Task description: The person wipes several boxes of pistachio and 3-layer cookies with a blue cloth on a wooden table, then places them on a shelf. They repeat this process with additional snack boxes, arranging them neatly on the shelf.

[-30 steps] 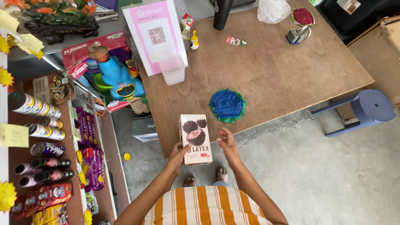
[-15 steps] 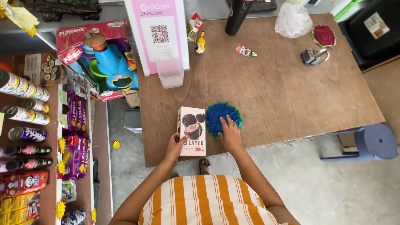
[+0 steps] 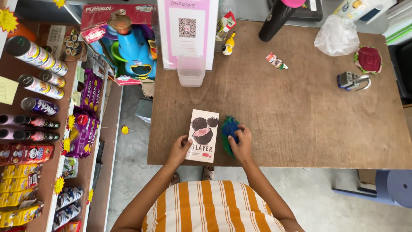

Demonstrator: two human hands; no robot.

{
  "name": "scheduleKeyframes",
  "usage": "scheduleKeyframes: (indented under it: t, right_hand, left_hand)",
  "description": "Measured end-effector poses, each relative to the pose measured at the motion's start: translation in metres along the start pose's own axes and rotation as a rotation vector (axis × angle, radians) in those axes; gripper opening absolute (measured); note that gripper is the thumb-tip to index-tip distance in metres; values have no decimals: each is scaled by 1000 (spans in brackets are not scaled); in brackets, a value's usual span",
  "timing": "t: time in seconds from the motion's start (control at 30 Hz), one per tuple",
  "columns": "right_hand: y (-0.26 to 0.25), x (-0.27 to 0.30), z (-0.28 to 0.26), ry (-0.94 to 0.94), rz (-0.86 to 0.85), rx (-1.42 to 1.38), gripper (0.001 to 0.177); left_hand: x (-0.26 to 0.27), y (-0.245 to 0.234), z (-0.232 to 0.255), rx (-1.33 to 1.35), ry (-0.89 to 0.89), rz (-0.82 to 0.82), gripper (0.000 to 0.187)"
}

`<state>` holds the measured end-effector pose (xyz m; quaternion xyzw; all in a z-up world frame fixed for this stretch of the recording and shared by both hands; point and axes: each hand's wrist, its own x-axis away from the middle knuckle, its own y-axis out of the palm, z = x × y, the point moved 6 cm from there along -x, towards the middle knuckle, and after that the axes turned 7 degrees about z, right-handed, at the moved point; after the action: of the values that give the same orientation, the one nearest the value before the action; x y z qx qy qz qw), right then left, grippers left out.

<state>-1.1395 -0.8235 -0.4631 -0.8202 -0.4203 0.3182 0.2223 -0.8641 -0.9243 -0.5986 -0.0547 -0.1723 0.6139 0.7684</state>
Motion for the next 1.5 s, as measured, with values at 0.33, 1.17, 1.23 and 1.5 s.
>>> scheduleKeyframes:
  t: [0.33,1.17,1.23,1.5]
  right_hand:
    - [83,7,-103,-485,-567,59,37]
    - [89,-24,-63,-66,-238,69,89]
    - [96,-27,-44,-57,-95,-113,89]
    - [85,43,-35,321,-17,-499,87]
  left_hand:
    - [8,-1,2,292,242,-83,46]
    - [23,-6,41,87,4,-77,47]
    - [20,-7,35,73,20,-62,47]
    - [23,-6,46,-144,243,-96,42]
